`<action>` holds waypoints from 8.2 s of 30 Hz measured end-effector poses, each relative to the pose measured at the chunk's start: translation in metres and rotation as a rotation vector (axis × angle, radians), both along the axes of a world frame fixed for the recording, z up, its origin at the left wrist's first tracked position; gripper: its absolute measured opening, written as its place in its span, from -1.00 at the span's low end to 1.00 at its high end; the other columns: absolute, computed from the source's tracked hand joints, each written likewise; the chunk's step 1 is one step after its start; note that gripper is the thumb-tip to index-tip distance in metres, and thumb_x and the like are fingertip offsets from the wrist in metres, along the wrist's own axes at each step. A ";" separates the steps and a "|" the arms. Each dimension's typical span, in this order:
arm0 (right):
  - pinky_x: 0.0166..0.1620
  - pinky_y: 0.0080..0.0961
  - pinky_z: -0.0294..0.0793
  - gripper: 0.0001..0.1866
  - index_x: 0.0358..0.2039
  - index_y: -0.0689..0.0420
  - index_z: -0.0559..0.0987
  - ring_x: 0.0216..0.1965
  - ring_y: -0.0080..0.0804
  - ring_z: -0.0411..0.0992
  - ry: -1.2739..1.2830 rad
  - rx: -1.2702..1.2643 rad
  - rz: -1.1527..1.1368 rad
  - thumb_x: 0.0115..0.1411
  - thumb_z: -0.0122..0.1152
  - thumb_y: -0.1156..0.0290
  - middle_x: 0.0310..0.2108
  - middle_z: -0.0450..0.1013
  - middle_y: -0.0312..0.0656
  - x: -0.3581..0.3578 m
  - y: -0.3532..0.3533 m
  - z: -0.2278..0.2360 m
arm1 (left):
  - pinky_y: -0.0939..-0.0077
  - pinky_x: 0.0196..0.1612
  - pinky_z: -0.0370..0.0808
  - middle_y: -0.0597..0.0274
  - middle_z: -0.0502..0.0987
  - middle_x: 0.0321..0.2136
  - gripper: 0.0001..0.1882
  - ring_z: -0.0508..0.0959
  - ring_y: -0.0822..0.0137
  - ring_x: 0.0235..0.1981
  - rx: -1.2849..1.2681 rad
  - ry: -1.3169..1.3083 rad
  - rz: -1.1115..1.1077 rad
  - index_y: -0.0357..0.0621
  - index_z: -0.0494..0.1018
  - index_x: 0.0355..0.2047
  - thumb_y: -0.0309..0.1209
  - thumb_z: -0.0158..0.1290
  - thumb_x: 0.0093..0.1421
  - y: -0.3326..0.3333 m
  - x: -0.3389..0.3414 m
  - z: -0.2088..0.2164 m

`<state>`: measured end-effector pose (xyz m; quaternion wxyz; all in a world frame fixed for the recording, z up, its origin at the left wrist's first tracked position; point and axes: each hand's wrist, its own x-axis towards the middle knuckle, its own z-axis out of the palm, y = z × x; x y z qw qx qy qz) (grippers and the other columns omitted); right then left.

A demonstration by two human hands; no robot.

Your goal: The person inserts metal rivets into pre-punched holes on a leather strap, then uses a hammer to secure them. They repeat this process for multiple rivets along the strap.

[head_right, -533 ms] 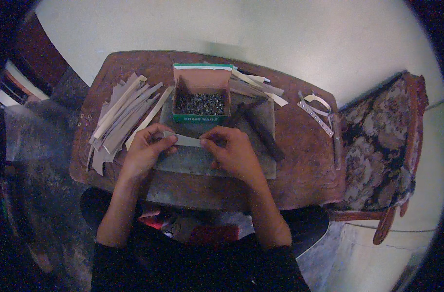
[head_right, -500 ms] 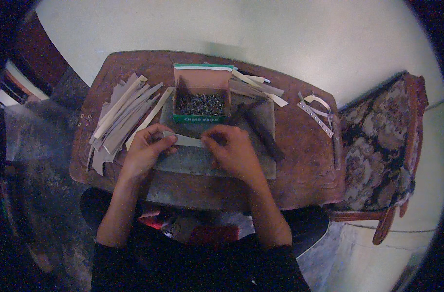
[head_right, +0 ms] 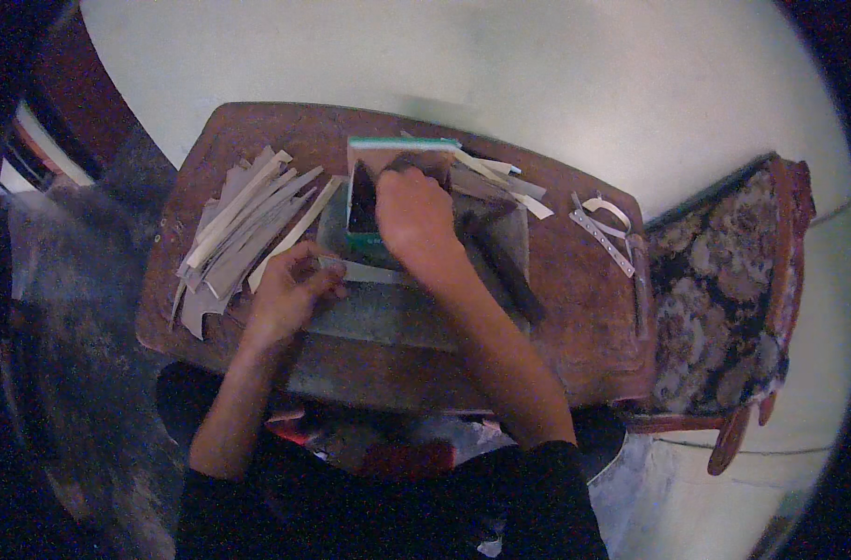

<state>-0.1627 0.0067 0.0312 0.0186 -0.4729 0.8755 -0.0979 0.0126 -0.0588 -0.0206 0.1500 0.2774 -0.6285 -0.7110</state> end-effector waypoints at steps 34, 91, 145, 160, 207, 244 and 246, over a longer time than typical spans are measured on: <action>-0.20 -0.13 0.46 -0.80 -0.40 0.14 0.58 -0.32 0.03 0.48 -0.071 -0.111 0.006 -0.07 0.25 0.37 -0.44 0.49 0.08 -0.007 0.015 -0.006 | 0.58 -0.28 0.52 0.15 0.54 -0.38 -0.65 0.59 0.33 -0.32 0.235 0.089 0.025 -0.17 0.30 -0.02 -0.59 0.02 0.17 0.011 -0.004 0.011; -0.22 -0.55 0.40 -0.86 -0.30 0.19 0.56 -0.32 -0.47 0.45 -0.900 -0.641 0.069 0.09 0.22 0.50 -0.35 0.50 -0.21 0.045 0.082 -0.047 | 0.68 -0.34 0.43 0.29 0.50 -0.45 -0.72 0.51 0.54 -0.39 -0.013 0.211 0.027 -0.16 0.37 -0.10 -0.60 0.04 0.17 0.025 -0.005 -0.001; -0.17 -0.55 0.41 -0.85 -0.28 0.23 0.53 -0.29 -0.50 0.45 -0.940 -0.601 0.070 0.13 0.20 0.47 -0.35 0.51 -0.22 0.044 0.080 -0.046 | 0.74 -0.51 0.31 0.35 0.47 -0.43 -0.76 0.43 0.62 -0.47 -0.076 0.257 0.046 -0.16 0.38 -0.14 -0.63 -0.01 0.17 0.028 -0.009 -0.008; -0.17 -0.55 0.41 -0.84 -0.29 0.23 0.53 -0.30 -0.53 0.44 -0.958 -0.582 0.062 0.13 0.20 0.46 -0.37 0.50 -0.25 0.043 0.080 -0.045 | 0.72 -0.42 0.37 0.34 0.47 -0.41 -0.77 0.46 0.58 -0.39 -0.049 0.204 0.022 -0.18 0.38 -0.15 -0.64 -0.01 0.18 0.026 -0.007 -0.004; -0.26 -0.49 0.48 -0.84 -0.32 0.23 0.55 -0.35 -0.36 0.53 -0.753 -0.615 -0.023 0.08 0.25 0.48 -0.39 0.55 -0.11 0.054 0.074 -0.056 | 0.71 -0.40 0.45 0.24 0.58 -0.47 -0.83 0.53 0.56 -0.46 -0.116 0.053 0.107 -0.29 0.52 -0.25 -0.57 0.12 0.11 0.027 -0.009 -0.004; -0.12 -0.28 0.41 -0.88 -0.37 0.17 0.52 -0.23 -0.10 0.46 -0.643 -0.532 0.040 0.03 0.19 0.52 -0.38 0.49 -0.06 0.047 0.083 -0.019 | 0.63 -0.34 0.44 0.32 0.54 -0.41 -0.83 0.50 0.52 -0.42 0.073 0.185 0.102 -0.14 0.44 -0.26 -0.48 0.14 0.13 0.026 -0.004 0.001; -0.12 -0.28 0.41 -0.90 -0.38 0.18 0.52 -0.24 -0.11 0.47 -0.658 -0.535 0.042 0.03 0.18 0.52 -0.38 0.50 -0.06 0.048 0.083 -0.019 | 0.63 -0.34 0.44 0.33 0.54 -0.41 -0.83 0.50 0.52 -0.42 0.095 0.179 0.094 -0.14 0.44 -0.26 -0.48 0.15 0.13 0.024 -0.004 -0.002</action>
